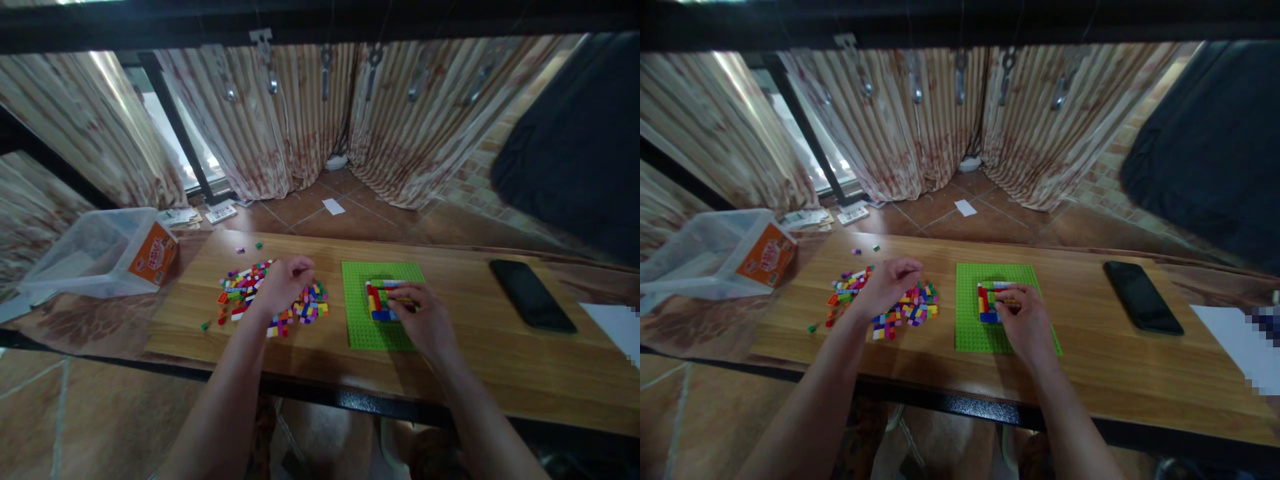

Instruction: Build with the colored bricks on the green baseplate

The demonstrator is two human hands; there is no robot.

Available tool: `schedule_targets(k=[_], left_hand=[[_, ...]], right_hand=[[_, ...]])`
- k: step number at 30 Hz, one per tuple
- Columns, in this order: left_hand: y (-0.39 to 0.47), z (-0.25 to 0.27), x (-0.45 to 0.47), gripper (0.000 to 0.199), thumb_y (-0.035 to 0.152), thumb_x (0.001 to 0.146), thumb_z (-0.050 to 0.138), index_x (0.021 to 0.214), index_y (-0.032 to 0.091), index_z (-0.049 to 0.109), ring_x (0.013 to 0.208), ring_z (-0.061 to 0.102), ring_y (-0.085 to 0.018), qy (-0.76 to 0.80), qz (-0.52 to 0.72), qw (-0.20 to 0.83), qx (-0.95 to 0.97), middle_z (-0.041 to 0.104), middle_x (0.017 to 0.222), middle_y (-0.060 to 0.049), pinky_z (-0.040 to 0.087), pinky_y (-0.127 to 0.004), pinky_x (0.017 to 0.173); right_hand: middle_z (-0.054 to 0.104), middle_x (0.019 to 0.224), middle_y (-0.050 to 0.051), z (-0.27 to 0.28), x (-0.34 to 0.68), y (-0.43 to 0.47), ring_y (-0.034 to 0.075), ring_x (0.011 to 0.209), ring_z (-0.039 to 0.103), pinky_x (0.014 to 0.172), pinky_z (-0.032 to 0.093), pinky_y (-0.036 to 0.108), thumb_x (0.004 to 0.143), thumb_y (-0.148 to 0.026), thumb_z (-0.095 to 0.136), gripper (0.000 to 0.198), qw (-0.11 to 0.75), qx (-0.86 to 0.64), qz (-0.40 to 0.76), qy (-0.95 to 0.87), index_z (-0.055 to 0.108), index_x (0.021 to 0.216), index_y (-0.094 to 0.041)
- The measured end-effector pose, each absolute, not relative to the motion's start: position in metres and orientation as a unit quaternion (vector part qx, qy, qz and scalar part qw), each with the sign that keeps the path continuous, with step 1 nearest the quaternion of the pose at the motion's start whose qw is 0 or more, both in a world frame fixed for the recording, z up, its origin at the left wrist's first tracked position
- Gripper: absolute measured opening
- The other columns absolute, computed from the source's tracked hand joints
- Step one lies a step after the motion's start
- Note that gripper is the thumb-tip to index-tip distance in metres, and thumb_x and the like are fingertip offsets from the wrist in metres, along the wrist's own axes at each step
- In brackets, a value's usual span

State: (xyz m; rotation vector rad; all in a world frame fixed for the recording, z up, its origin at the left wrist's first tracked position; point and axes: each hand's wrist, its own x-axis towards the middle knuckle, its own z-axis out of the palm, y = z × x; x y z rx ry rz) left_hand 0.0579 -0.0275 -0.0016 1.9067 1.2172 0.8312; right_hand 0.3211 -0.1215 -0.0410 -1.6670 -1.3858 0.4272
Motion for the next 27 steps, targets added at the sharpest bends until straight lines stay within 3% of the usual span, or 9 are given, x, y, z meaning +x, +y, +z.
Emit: schedule_targets(k=[8, 19, 23, 27], left_hand=[[-0.031, 0.006, 0.034, 0.023, 0.015, 0.077, 0.056, 0.09, 0.02, 0.073, 0.081, 0.066, -0.017, 0.49, 0.162, 0.227, 0.826, 0.073, 0.091, -0.002, 0.049, -0.026, 0.074], [-0.032, 0.002, 0.044, 0.017, 0.013, 0.073, 0.058, 0.077, 0.02, 0.073, 0.078, 0.063, -0.018, 0.455, 0.15, 0.237, 0.845, 0.071, 0.082, -0.004, 0.046, -0.028, 0.074], [-0.031, 0.006, 0.041, 0.014, 0.015, 0.076, 0.058, 0.077, 0.019, 0.071, 0.076, 0.062, -0.017, 0.448, 0.188, 0.284, 0.827, 0.07, 0.079, -0.003, 0.046, -0.026, 0.072], [-0.034, 0.011, 0.043, 0.013, 0.021, 0.081, 0.058, 0.087, 0.016, 0.069, 0.075, 0.062, -0.014, 0.38, 0.264, 0.438, 0.771, 0.069, 0.083, -0.003, 0.048, -0.024, 0.071]], right_hand=[[0.062, 0.105, 0.011, -0.038, 0.32, -0.124, 0.023, 0.094, 0.063, 0.079, 0.055, 0.04, 0.077, -0.035, 0.061, 0.02, 0.438, -0.675, 0.152, -0.573, 0.071, 0.081, -0.018], [0.067, 0.102, 0.01, -0.034, 0.319, -0.125, 0.024, 0.094, 0.064, 0.082, 0.052, 0.042, 0.083, -0.041, 0.059, 0.023, 0.441, -0.676, 0.124, -0.577, 0.07, 0.081, -0.021], [0.069, 0.1, 0.009, -0.032, 0.316, -0.126, 0.024, 0.095, 0.064, 0.088, 0.05, 0.044, 0.085, -0.039, 0.059, 0.02, 0.468, -0.666, 0.096, -0.573, 0.069, 0.084, -0.021], [0.069, 0.1, 0.007, -0.024, 0.304, -0.129, 0.021, 0.097, 0.064, 0.091, 0.049, 0.041, 0.088, -0.035, 0.058, 0.017, 0.514, -0.626, 0.106, -0.576, 0.069, 0.086, -0.023]])
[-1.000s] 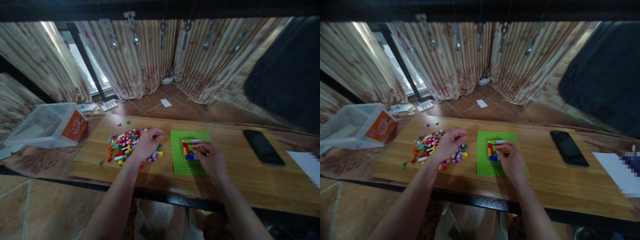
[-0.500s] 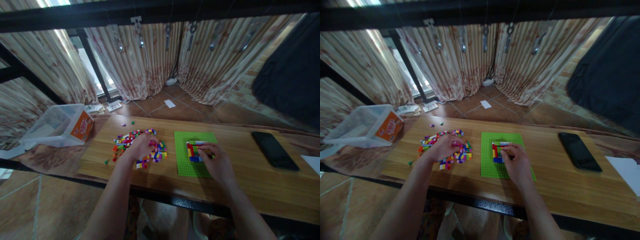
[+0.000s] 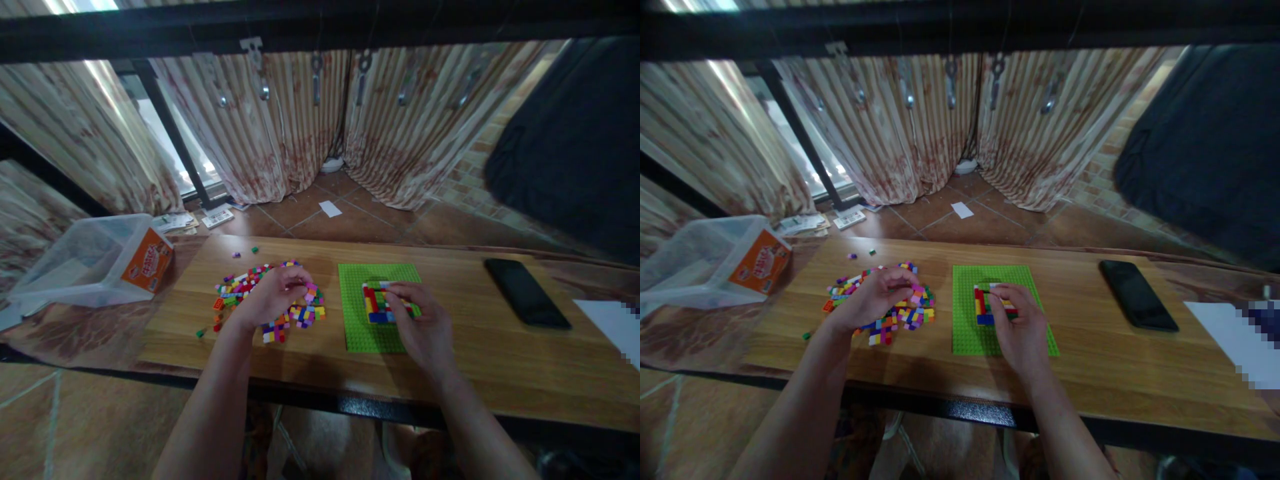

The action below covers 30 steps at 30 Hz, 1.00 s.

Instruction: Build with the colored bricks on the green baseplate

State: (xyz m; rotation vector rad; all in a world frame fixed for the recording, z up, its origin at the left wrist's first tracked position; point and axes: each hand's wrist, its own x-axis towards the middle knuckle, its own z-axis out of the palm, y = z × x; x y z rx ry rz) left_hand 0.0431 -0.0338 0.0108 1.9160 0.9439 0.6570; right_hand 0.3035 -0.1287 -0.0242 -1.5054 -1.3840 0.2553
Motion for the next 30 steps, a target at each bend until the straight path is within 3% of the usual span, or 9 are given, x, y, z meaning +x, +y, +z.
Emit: schedule_targets(k=[4, 13, 20, 23, 30], left_hand=[[-0.043, 0.015, 0.062, 0.014, 0.026, 0.083, 0.063, 0.09, 0.014, 0.068, 0.075, 0.062, -0.013, 0.31, 0.284, 0.559, 0.715, 0.068, 0.084, -0.004, 0.049, -0.024, 0.072], [-0.063, 0.006, 0.11, 0.015, 0.027, 0.08, 0.069, 0.091, 0.015, 0.069, 0.08, 0.062, -0.013, 0.279, 0.323, 0.644, 0.635, 0.069, 0.085, -0.003, 0.048, -0.026, 0.079], [-0.071, -0.009, 0.123, 0.027, 0.031, 0.077, 0.074, 0.098, 0.016, 0.067, 0.093, 0.063, -0.017, 0.28, 0.335, 0.719, 0.541, 0.07, 0.098, -0.005, 0.047, -0.03, 0.087], [-0.072, -0.011, 0.125, 0.028, 0.032, 0.076, 0.075, 0.098, 0.016, 0.067, 0.089, 0.063, -0.016, 0.271, 0.335, 0.738, 0.52, 0.07, 0.095, -0.005, 0.047, -0.028, 0.083], [-0.069, -0.012, 0.125, 0.024, 0.033, 0.078, 0.072, 0.093, 0.015, 0.068, 0.083, 0.061, -0.014, 0.302, 0.349, 0.679, 0.571, 0.069, 0.088, -0.004, 0.047, -0.026, 0.08]], right_hand=[[0.068, 0.105, 0.005, -0.016, 0.285, -0.133, 0.02, 0.101, 0.063, 0.091, 0.048, 0.038, 0.089, -0.034, 0.058, 0.015, 0.509, -0.583, 0.179, -0.607, 0.069, 0.093, -0.025], [0.069, 0.09, 0.001, -0.011, 0.269, -0.133, 0.016, 0.082, 0.062, 0.076, 0.05, 0.032, 0.083, -0.033, 0.066, 0.017, 0.528, -0.546, 0.312, -0.571, 0.069, 0.098, -0.026], [0.066, 0.093, 0.001, -0.015, 0.272, -0.131, 0.015, 0.083, 0.062, 0.076, 0.051, 0.031, 0.083, -0.029, 0.067, 0.015, 0.576, -0.538, 0.263, -0.556, 0.07, 0.098, -0.028], [0.066, 0.093, 0.001, -0.014, 0.272, -0.133, 0.014, 0.082, 0.063, 0.075, 0.051, 0.03, 0.083, -0.027, 0.068, 0.015, 0.572, -0.54, 0.243, -0.568, 0.069, 0.098, -0.028], [0.069, 0.094, 0.002, -0.01, 0.273, -0.135, 0.016, 0.082, 0.064, 0.077, 0.052, 0.033, 0.084, -0.034, 0.066, 0.02, 0.534, -0.557, 0.25, -0.585, 0.069, 0.103, -0.027]])
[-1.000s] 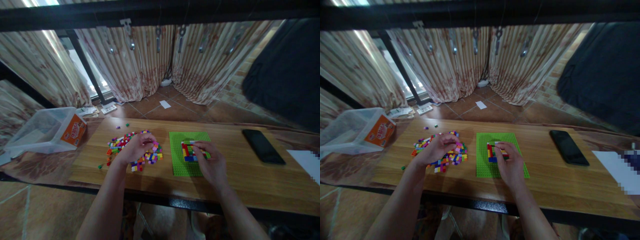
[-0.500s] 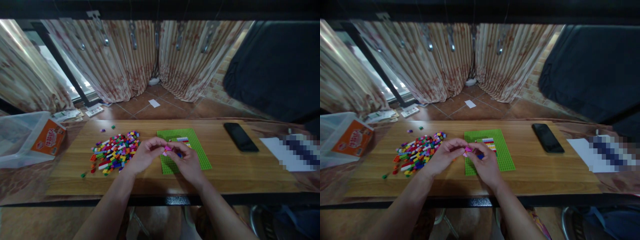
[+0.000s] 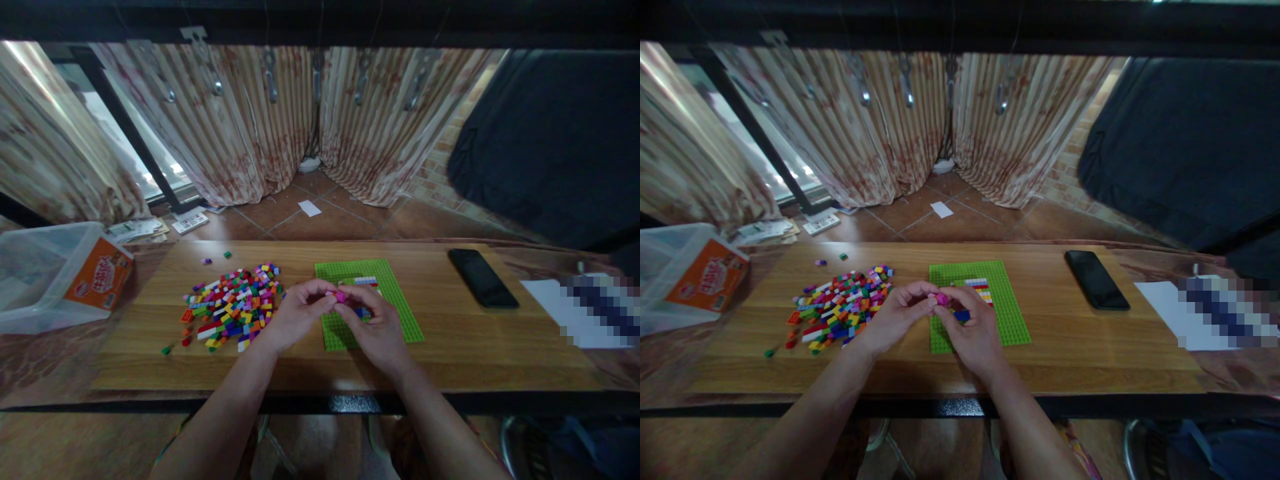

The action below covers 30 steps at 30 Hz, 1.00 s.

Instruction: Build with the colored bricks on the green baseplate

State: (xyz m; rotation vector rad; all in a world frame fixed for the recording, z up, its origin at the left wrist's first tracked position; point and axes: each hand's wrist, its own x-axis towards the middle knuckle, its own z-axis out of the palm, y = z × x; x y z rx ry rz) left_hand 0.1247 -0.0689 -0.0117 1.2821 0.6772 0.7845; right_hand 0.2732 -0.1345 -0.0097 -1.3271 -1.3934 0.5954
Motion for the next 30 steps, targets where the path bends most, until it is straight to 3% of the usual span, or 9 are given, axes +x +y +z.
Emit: schedule_targets(k=[11, 23, 30], left_hand=[[-0.0714, -0.0092, 0.1269, 0.021, 0.035, 0.076, 0.073, 0.083, 0.015, 0.071, 0.065, 0.06, -0.012, 0.314, 0.361, 0.666, 0.573, 0.067, 0.069, 0.0, 0.049, -0.024, 0.068], [-0.0713, -0.0061, 0.1228, 0.027, 0.032, 0.069, 0.079, 0.083, 0.015, 0.066, 0.066, 0.065, -0.012, 0.327, 0.352, 0.777, 0.406, 0.069, 0.072, -0.001, 0.051, -0.022, 0.065], [-0.0759, -0.0056, 0.1324, 0.01, 0.022, 0.08, 0.061, 0.079, 0.013, 0.064, 0.059, 0.064, -0.009, 0.359, 0.291, 0.838, 0.29, 0.065, 0.068, -0.002, 0.043, -0.015, 0.047]], right_hand=[[0.074, 0.084, 0.002, -0.0153, 0.2725, -0.131, 0.017, 0.077, 0.066, 0.073, 0.054, 0.032, 0.077, -0.038, 0.071, 0.017, 0.583, -0.547, 0.361, -0.48, 0.074, 0.087, -0.025], [0.073, 0.084, 0.002, -0.0108, 0.2736, -0.1303, 0.015, 0.074, 0.066, 0.073, 0.055, 0.031, 0.079, -0.039, 0.071, 0.017, 0.598, -0.49, 0.444, -0.452, 0.072, 0.088, -0.024], [0.073, 0.088, 0.002, -0.0108, 0.2714, -0.1312, 0.015, 0.079, 0.067, 0.074, 0.054, 0.031, 0.079, -0.035, 0.071, 0.014, 0.59, -0.499, 0.438, -0.46, 0.073, 0.09, -0.025]])
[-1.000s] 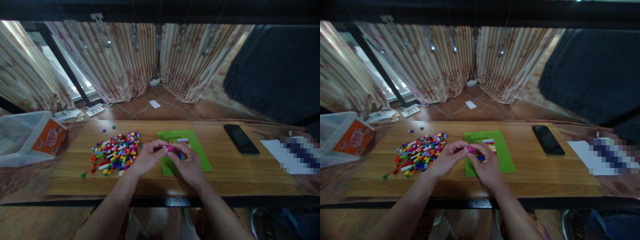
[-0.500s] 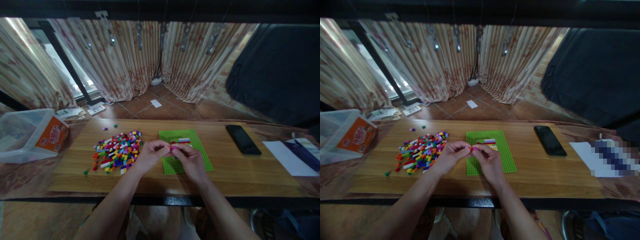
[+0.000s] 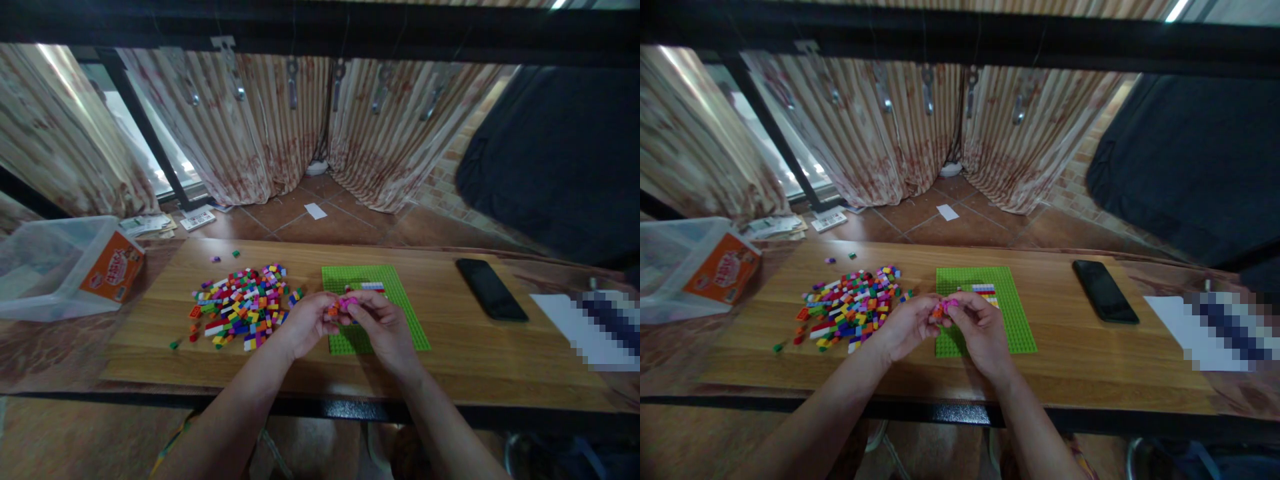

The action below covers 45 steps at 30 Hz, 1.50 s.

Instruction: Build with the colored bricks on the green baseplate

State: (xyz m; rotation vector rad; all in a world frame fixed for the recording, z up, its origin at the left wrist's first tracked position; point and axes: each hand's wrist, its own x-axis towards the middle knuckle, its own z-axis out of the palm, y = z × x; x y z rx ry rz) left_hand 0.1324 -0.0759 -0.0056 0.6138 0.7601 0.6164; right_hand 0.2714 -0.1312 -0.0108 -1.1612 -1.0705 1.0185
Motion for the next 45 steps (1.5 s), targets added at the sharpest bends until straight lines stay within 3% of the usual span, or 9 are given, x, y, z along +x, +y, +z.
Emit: schedule_targets(k=[4, 9, 15, 18, 25, 30, 41, 45], left_hand=[[-0.079, -0.007, 0.135, 0.024, 0.033, 0.086, 0.058, 0.078, 0.011, 0.065, 0.055, 0.06, -0.008, 0.353, 0.271, 0.853, 0.271, 0.063, 0.065, -0.002, 0.041, -0.016, 0.046], [-0.081, -0.006, 0.131, 0.02, 0.03, 0.073, 0.074, 0.077, 0.013, 0.065, 0.056, 0.058, -0.007, 0.347, 0.306, 0.84, 0.283, 0.063, 0.067, 0.0, 0.04, -0.016, 0.048], [-0.075, -0.007, 0.127, 0.017, 0.027, 0.071, 0.071, 0.075, 0.012, 0.066, 0.055, 0.055, -0.005, 0.391, 0.32, 0.8, 0.323, 0.064, 0.072, -0.001, 0.038, -0.016, 0.049], [-0.071, -0.01, 0.126, 0.017, 0.028, 0.072, 0.07, 0.074, 0.012, 0.065, 0.053, 0.054, -0.005, 0.421, 0.327, 0.779, 0.329, 0.062, 0.069, 0.0, 0.035, -0.016, 0.047], [-0.069, -0.013, 0.131, 0.015, 0.027, 0.078, 0.063, 0.077, 0.013, 0.066, 0.049, 0.051, -0.004, 0.446, 0.31, 0.753, 0.371, 0.059, 0.066, 0.001, 0.03, -0.016, 0.045], [-0.07, -0.014, 0.133, 0.015, 0.025, 0.081, 0.06, 0.083, 0.013, 0.068, 0.049, 0.052, -0.004, 0.459, 0.292, 0.743, 0.389, 0.06, 0.069, 0.0, 0.032, -0.016, 0.045], [-0.073, -0.017, 0.136, 0.016, 0.026, 0.077, 0.062, 0.085, 0.014, 0.071, 0.051, 0.05, -0.005, 0.447, 0.262, 0.715, 0.469, 0.059, 0.068, 0.001, 0.032, -0.017, 0.046], [-0.076, -0.019, 0.139, 0.017, 0.026, 0.076, 0.061, 0.083, 0.014, 0.071, 0.05, 0.049, -0.005, 0.444, 0.242, 0.705, 0.498, 0.058, 0.065, 0.001, 0.033, -0.017, 0.046]], right_hand=[[0.072, 0.09, 0.003, -0.014, 0.272, -0.132, 0.017, 0.084, 0.066, 0.078, 0.052, 0.032, 0.081, -0.033, 0.069, 0.017, 0.561, -0.512, 0.417, -0.5, 0.073, 0.096, -0.026], [0.068, 0.105, 0.004, -0.015, 0.275, -0.131, 0.018, 0.098, 0.062, 0.087, 0.049, 0.034, 0.08, -0.032, 0.069, 0.012, 0.567, -0.532, 0.341, -0.529, 0.076, 0.09, -0.028], [0.07, 0.078, 0.0, -0.011, 0.298, -0.124, 0.012, 0.064, 0.06, 0.058, 0.05, 0.026, 0.072, -0.034, 0.075, 0.016, 0.636, -0.563, 0.339, -0.405, 0.074, 0.084, -0.024], [0.069, 0.069, -0.001, -0.014, 0.311, -0.12, 0.011, 0.054, 0.057, 0.051, 0.048, 0.025, 0.068, -0.036, 0.077, 0.022, 0.649, -0.597, 0.32, -0.346, 0.072, 0.083, -0.02], [0.075, 0.091, 0.006, -0.023, 0.316, -0.122, 0.019, 0.077, 0.068, 0.073, 0.055, 0.035, 0.076, -0.041, 0.068, 0.031, 0.574, -0.659, 0.234, -0.426, 0.073, 0.097, -0.019], [0.075, 0.088, 0.007, -0.017, 0.315, -0.125, 0.019, 0.076, 0.068, 0.072, 0.054, 0.033, 0.084, -0.039, 0.059, 0.025, 0.493, -0.686, 0.162, -0.51, 0.073, 0.091, -0.019], [0.073, 0.088, 0.004, -0.022, 0.313, -0.131, 0.018, 0.077, 0.065, 0.074, 0.052, 0.033, 0.085, -0.036, 0.061, 0.018, 0.47, -0.662, 0.149, -0.564, 0.071, 0.089, -0.021], [0.07, 0.09, 0.003, -0.024, 0.318, -0.136, 0.019, 0.086, 0.065, 0.081, 0.051, 0.035, 0.085, -0.034, 0.063, 0.014, 0.475, -0.633, 0.142, -0.594, 0.073, 0.084, -0.024]])
